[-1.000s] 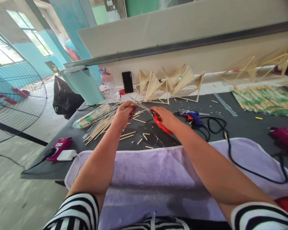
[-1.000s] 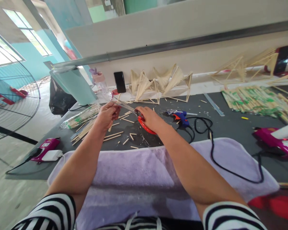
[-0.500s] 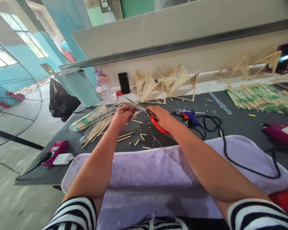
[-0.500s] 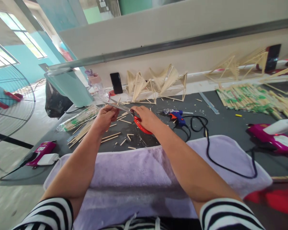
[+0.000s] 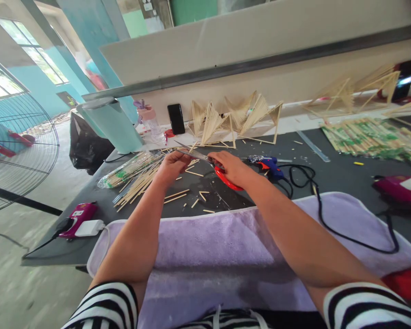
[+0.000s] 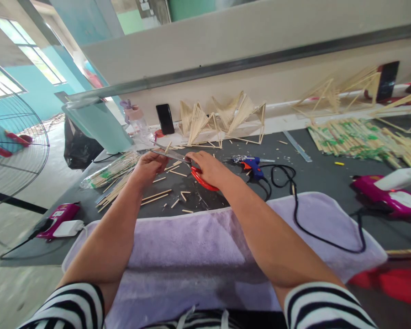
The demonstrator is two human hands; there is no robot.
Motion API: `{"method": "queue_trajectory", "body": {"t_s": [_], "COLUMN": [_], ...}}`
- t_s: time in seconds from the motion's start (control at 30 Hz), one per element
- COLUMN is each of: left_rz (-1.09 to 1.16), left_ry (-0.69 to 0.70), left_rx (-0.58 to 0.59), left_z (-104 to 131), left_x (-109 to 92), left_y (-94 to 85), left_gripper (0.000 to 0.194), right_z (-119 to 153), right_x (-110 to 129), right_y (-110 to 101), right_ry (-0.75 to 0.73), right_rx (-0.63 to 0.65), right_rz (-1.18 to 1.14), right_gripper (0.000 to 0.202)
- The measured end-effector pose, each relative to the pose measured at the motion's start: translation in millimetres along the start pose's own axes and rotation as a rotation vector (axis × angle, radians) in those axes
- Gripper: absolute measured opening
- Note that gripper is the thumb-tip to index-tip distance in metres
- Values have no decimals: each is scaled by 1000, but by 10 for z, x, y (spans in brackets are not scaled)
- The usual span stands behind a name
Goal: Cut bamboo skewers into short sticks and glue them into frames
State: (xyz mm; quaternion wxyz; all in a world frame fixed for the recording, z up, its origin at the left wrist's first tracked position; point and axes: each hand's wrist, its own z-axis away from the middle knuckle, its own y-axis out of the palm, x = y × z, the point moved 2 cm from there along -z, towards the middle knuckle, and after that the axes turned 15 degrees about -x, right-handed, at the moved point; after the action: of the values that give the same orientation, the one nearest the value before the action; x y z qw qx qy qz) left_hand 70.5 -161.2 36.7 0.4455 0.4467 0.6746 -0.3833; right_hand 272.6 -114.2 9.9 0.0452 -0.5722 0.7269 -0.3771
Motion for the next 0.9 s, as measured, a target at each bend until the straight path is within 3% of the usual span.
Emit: {"method": "queue_trajectory", "body": {"t_s": [0.43,0.57,0.73,0.9], "left_rz": [-71,-36,-61,-35], "left_ry": [33,-74,-245,-268], "left_rx": [-13,2,-30,-21], "left_z": [18,22,55,82], "left_x": [-3,-17,-82,-120], "left_y": [27,59,76,66], "left_gripper": [24,22,19,23], "right_z": [35,43,87,86], "right_x": [-46,-82,-118,-46], "right_y": [112,159,253,225], "right_ry": [34,59,248,307], "right_rx": [6,38,92,137], "right_rz": [-2,-82,-190,-285], "right_gripper": [43,47,57,59]}}
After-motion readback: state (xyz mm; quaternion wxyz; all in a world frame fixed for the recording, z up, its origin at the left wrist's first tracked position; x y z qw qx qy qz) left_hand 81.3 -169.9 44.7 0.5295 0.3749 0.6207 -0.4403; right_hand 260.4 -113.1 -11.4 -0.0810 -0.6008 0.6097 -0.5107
